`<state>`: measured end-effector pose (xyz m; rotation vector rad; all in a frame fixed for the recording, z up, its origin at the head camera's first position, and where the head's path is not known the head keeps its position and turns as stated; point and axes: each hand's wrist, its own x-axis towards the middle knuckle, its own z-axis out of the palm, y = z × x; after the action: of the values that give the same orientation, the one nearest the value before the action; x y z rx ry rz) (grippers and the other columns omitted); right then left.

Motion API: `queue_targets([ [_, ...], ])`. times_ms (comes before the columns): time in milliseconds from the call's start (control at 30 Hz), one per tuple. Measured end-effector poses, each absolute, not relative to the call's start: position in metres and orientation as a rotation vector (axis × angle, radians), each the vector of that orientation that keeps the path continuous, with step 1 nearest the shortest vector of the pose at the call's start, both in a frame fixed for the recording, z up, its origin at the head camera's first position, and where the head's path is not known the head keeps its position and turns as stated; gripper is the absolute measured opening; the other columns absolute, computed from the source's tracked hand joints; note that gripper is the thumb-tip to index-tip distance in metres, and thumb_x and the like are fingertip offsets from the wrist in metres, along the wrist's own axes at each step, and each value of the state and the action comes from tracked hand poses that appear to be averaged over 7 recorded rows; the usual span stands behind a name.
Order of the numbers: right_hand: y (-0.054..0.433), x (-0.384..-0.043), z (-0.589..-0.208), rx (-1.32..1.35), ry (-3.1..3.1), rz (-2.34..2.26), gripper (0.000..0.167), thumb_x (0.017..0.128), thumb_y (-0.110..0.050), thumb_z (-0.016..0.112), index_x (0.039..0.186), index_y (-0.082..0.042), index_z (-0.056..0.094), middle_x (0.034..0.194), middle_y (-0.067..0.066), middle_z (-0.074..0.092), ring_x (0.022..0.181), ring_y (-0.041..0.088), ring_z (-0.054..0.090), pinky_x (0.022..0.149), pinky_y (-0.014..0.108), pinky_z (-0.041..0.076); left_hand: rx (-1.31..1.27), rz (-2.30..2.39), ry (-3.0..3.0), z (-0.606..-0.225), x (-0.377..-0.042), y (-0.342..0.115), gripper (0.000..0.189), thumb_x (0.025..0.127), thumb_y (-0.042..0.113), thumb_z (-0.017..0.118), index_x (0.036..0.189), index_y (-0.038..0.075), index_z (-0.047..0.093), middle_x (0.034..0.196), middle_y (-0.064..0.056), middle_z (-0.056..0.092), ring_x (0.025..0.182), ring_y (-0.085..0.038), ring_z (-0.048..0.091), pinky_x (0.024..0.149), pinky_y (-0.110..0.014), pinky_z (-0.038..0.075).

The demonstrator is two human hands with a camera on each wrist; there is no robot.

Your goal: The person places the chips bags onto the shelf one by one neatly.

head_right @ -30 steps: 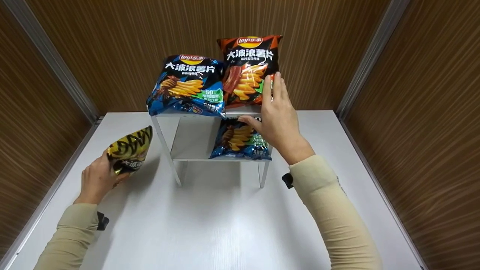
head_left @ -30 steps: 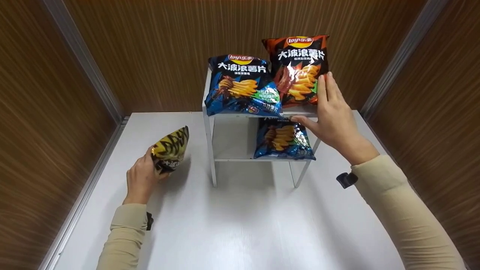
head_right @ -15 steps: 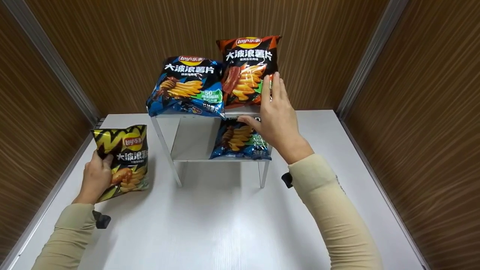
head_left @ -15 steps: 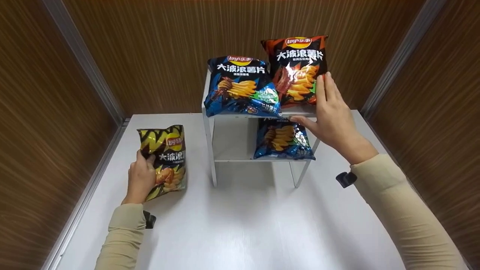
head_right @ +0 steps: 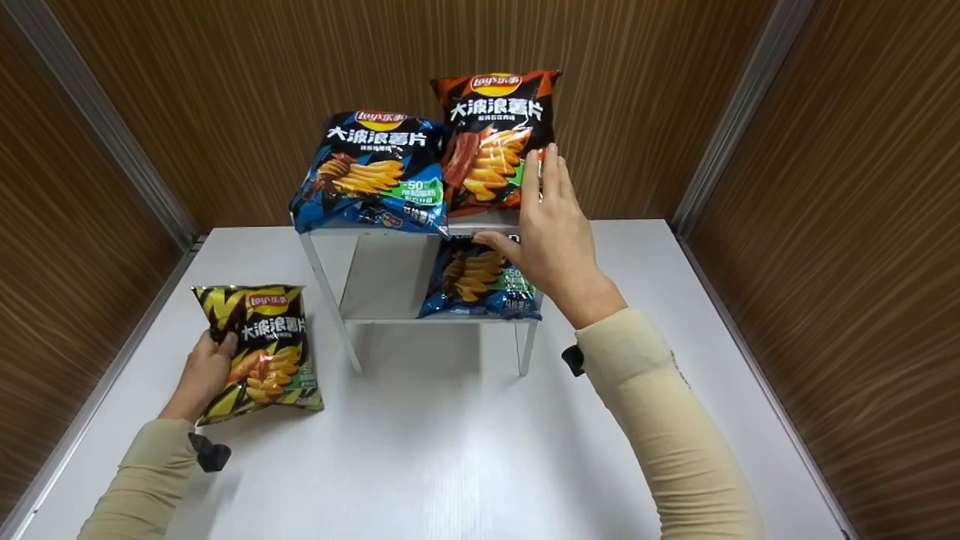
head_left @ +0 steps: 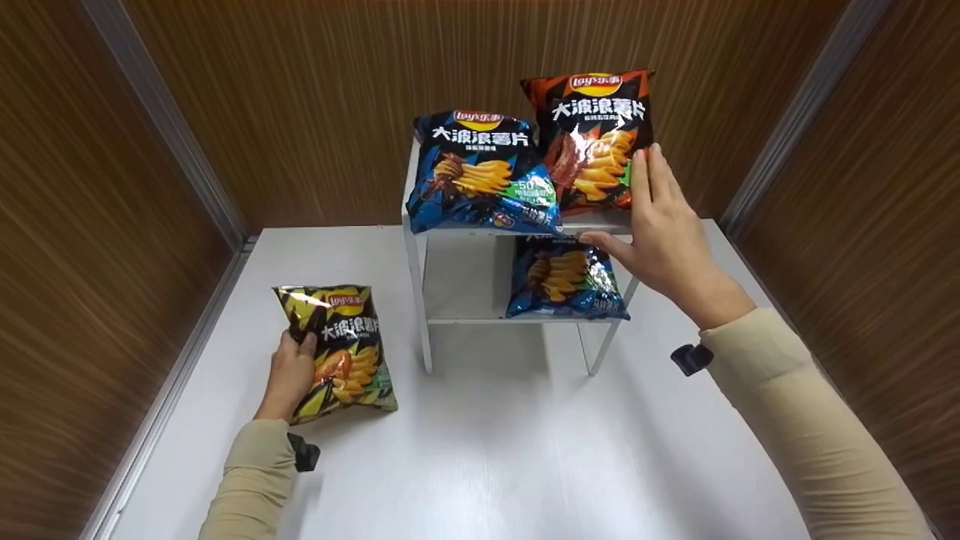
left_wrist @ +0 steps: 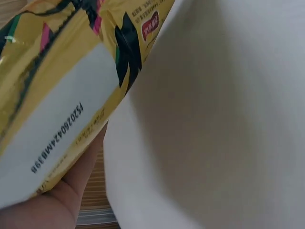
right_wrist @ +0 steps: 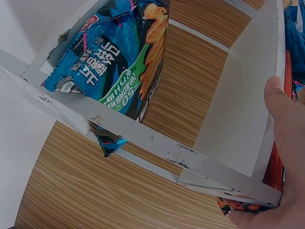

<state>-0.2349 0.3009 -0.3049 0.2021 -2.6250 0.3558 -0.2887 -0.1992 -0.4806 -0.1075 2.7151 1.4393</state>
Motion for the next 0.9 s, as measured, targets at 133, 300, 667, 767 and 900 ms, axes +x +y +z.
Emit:
queue_targets([
  [133,0.301,-0.235,-0.305,0.207,-2.613,0.344,0.111,0.085,-0.067,0.061,0.16,-0.008,0.002,0.167,0.018,0.001,0.154,0.04,0.01,0.117,0.061,0.026,-0.152,1.446,2.622,-0.492,-0.287,-0.202,0.06,0.108,0.037,0.025,0.15,-0.005,0.016,0.154,-0.03,0.029,0.148,-0.041,0.023,0.123,-0.053,0.019],
  [300,0.301,-0.234,-0.305,0.202,-2.612,0.353,0.111,0.086,-0.066,0.061,0.16,-0.008,0.002,0.167,0.017,0.001,0.154,0.039,0.009,0.117,0.061,0.027,-0.18,1.415,2.55,-0.502,-0.288,-0.203,0.069,0.107,0.042,0.024,0.155,-0.003,0.002,0.16,-0.029,0.016,0.151,-0.043,0.013,0.125,-0.054,0.013],
  [667,0.3,-0.234,-0.304,0.195,-2.624,0.36,0.112,0.085,-0.067,0.061,0.16,-0.01,0.0,0.168,0.016,-0.001,0.154,0.039,0.009,0.117,0.061,0.026,-0.123,1.126,2.79,-0.514,-0.289,-0.205,0.074,0.107,0.039,0.036,0.154,-0.009,0.004,0.155,-0.038,0.021,0.144,-0.051,0.025,0.119,-0.059,0.024],
  [767,0.3,-0.234,-0.304,0.192,-2.625,0.357,0.112,0.085,-0.067,0.061,0.16,-0.01,0.0,0.168,0.016,-0.001,0.154,0.039,0.009,0.117,0.061,0.027,-0.114,1.068,2.862,-0.51,-0.286,-0.202,0.074,0.107,0.036,0.037,0.155,-0.007,0.002,0.157,-0.035,0.019,0.146,-0.049,0.021,0.12,-0.06,0.022],
  [900,0.299,-0.235,-0.304,0.199,-2.622,0.363,0.112,0.085,-0.067,0.061,0.16,-0.01,0.001,0.168,0.016,-0.001,0.154,0.039,0.01,0.117,0.061,0.027,-0.021,0.993,3.017,-0.503,-0.28,-0.195,0.071,0.107,0.032,0.04,0.156,-0.005,0.005,0.159,-0.032,0.016,0.148,-0.047,0.017,0.121,-0.059,0.019],
])
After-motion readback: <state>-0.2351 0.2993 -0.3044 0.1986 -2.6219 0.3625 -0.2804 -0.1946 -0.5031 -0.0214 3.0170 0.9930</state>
